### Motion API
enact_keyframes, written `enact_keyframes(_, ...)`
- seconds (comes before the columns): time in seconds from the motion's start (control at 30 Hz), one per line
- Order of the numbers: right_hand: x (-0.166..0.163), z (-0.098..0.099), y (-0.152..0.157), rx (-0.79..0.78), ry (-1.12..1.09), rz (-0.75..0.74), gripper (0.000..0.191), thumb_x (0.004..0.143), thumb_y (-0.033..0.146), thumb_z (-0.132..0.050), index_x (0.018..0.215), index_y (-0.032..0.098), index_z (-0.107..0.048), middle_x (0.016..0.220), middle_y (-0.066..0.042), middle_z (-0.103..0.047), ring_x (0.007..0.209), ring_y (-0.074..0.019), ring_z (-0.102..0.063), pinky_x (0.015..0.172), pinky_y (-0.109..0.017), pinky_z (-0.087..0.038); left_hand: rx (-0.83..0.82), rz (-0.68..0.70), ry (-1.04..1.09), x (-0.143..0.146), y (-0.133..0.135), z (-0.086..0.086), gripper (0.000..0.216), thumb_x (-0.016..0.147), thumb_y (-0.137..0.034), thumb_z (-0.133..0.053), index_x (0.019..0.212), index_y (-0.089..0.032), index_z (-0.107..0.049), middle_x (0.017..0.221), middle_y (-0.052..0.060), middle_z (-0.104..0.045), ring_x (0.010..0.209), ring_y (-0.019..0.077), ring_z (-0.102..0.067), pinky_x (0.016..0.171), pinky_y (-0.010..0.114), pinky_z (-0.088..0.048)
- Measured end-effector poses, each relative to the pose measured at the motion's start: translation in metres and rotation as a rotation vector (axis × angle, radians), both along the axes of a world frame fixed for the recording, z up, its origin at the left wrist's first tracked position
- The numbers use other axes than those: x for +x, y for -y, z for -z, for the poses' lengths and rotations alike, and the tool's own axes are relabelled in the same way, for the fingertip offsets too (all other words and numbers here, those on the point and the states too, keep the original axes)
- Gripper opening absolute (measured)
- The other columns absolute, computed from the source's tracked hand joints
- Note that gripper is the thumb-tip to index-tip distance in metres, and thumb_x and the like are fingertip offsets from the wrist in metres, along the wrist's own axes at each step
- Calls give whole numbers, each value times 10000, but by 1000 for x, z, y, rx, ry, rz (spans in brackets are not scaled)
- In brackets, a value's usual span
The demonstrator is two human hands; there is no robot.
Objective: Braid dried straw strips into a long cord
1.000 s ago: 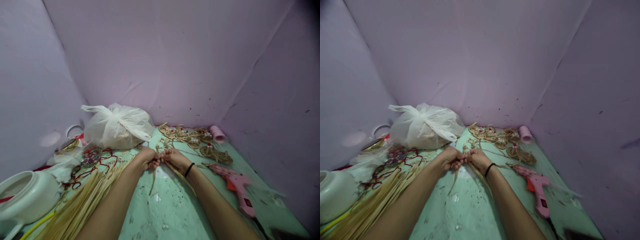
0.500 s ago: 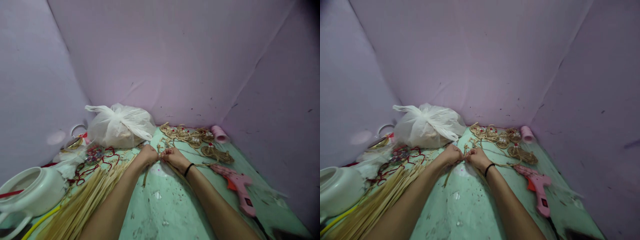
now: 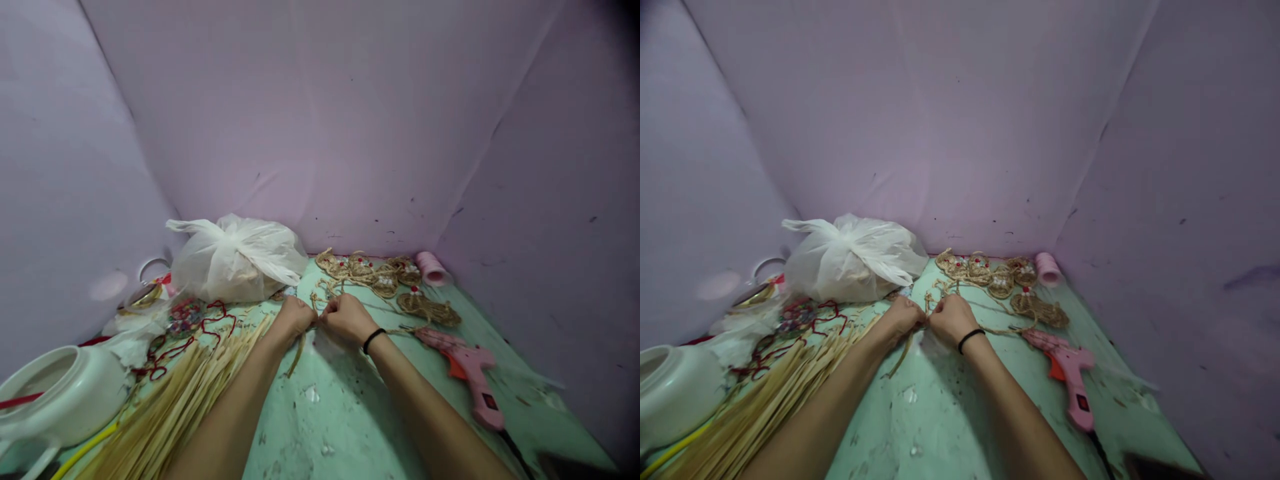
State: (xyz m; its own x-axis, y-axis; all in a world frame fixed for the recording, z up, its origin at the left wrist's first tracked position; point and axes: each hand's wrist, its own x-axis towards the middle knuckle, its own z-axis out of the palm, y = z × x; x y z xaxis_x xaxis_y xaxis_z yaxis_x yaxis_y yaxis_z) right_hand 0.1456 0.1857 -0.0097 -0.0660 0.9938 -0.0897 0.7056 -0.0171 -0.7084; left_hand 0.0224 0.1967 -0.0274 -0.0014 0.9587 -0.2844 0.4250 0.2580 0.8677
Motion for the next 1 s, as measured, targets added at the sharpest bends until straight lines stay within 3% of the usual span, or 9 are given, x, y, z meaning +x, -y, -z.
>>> enact_keyframes(0.13,-10,-8,9,65,62,-44,115,499,96,-541,413,165,-576,389,-25,-494,447,-113,-416,454,-236,-234,-173,-93,93,3,4,-12,252,507,-96,-512,402,-180,-299,326,-68,-247,312,36,-198,345,197,-103)
enact_keyframes(0.27,-9,-4,9,110,70,-149,108,518,106,-561,434,167,-591,400,-10,-485,429,-97,-394,449,-232,-227,-200,-45,182,-2,7,-22,258,505,-89,-509,398,-177,-291,312,-73,-240,288,23,-171,336,189,-86)
enact_keyframes(0.4,1,-1,0,25,-70,-65,160,612,239,-581,473,162,-588,423,2,-483,430,-96,-412,434,-216,-252,-197,37,196,-11,5,-23,202,495,-108,-533,403,-161,-361,301,-72,-261,265,29,-182,318,186,-69)
enact_keyframes(0.5,-2,0,-2,-127,-281,87,179,663,189,-522,488,156,-546,430,-6,-494,423,-105,-444,435,-214,-300,-223,74,224,-15,3,-20,125,505,-140,-548,448,-143,-436,316,-68,-299,265,30,-195,316,180,-63)
enact_keyframes(0.57,-9,1,1,-307,-455,111,175,671,146,-486,499,159,-519,434,-10,-505,400,-107,-448,423,-219,-328,-235,93,244,-16,2,-18,106,512,-148,-542,463,-143,-448,319,-71,-294,266,30,-193,317,178,-59)
enact_keyframes(0.63,-15,4,3,-378,-547,129,180,661,126,-479,484,161,-491,419,1,-486,355,-86,-391,385,-212,-304,-233,113,243,-16,2,-19,77,520,-142,-533,479,-139,-468,321,-72,-297,268,31,-194,319,177,-69)
enact_keyframes(0.77,-16,11,4,-290,-544,142,189,614,103,-501,437,157,-459,340,60,-344,326,-39,-231,348,-187,-182,-194,150,109,-12,5,-25,54,539,-97,-508,491,-122,-512,315,-59,-338,271,39,-235,324,178,-138)
enact_keyframes(0.93,-9,15,1,-284,-591,102,141,577,124,-529,459,154,-459,337,78,-320,333,-37,-233,350,-186,-170,-193,266,-115,-13,7,-37,181,594,-104,-485,416,-134,-479,339,-12,-419,291,59,-278,343,199,-194)
enact_keyframes(1.0,-8,13,2,-317,-623,102,158,582,135,-537,459,158,-441,332,84,-310,320,-32,-220,340,-186,-162,-91,242,-260,-19,9,-46,143,587,-117,-513,445,-133,-522,378,-9,-448,344,73,-345,378,195,-241)
